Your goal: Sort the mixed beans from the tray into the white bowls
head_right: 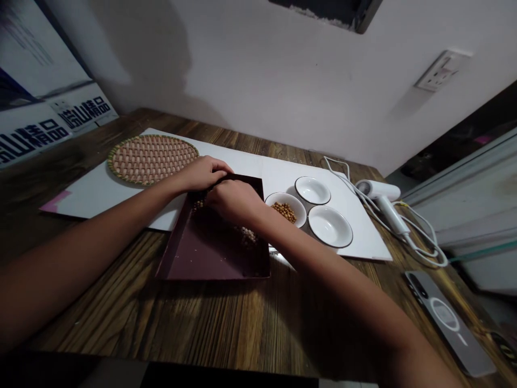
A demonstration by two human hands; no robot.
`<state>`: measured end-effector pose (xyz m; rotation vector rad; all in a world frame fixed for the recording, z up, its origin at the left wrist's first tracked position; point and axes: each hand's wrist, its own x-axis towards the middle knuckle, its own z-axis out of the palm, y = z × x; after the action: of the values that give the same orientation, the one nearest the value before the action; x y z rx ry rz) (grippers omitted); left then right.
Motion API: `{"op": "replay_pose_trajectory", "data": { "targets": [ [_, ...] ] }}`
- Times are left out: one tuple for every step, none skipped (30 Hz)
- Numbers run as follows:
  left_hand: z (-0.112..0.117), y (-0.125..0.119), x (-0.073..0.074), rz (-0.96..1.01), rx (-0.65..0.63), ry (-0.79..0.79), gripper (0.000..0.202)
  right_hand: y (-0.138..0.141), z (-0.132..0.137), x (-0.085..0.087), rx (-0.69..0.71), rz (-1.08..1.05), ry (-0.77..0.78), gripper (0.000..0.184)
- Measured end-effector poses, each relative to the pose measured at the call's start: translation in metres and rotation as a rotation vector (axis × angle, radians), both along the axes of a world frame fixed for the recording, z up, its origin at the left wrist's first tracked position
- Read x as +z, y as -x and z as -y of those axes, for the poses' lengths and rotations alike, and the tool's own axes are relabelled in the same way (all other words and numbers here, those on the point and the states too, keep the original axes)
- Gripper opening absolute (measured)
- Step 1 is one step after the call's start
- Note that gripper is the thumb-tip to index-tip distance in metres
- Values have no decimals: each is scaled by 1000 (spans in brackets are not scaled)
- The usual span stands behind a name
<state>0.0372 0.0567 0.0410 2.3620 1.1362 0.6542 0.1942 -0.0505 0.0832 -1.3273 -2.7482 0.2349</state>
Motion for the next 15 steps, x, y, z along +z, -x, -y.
{"op": "replay_pose_trajectory", "data": {
  "targets": [
    [-1, 0, -1, 12, 3, 4, 33, 8, -4, -5, 12, 8, -31, 28],
    [-3, 1, -2, 22, 4, 11, 33, 14, -8, -9, 19, 20, -67, 27],
    [-4, 1, -3, 30, 5, 16, 33, 18, -11, -12, 20, 34, -100, 27],
    [-4, 1, -3, 34, 5, 20, 32, 22, -13, -14, 14, 53, -121, 28],
    [-4, 1, -3, 33, 6, 23, 32, 24, -15, -15, 10, 69, -135, 29],
    [-4, 1, -3, 31, 8, 23, 31, 26, -15, -15, 8, 83, -146, 30],
    [-4, 1, -2, 27, 10, 20, 31, 27, -15, -15, 8, 92, -153, 30],
    [-3, 1, -2, 23, 11, 16, 31, 27, -15, -14, 8, 97, -156, 29],
    [-2, 0, -1, 19, 11, 12, 31, 27, -14, -13, 10, 99, -156, 28],
    [-2, 0, 0, 16, 9, 8, 31, 27, -13, -12, 13, 104, -154, 27],
    [-1, 0, 1, 11, 8, 4, 31, 27, -13, -11, 13, 110, -150, 27],
    [0, 0, 1, 4, 7, 0, 31, 27, -12, -11, 11, 118, -146, 27],
    [1, 0, 2, -3, 10, -1, 31, 27, -11, -11, 12, 127, -140, 28],
    [1, -1, 2, -10, 14, -2, 31, 28, -11, -11, 14, 137, -136, 29],
    [2, -1, 2, -13, 18, -5, 31, 28, -11, -12, 20, 146, -133, 30]
  ]
}}
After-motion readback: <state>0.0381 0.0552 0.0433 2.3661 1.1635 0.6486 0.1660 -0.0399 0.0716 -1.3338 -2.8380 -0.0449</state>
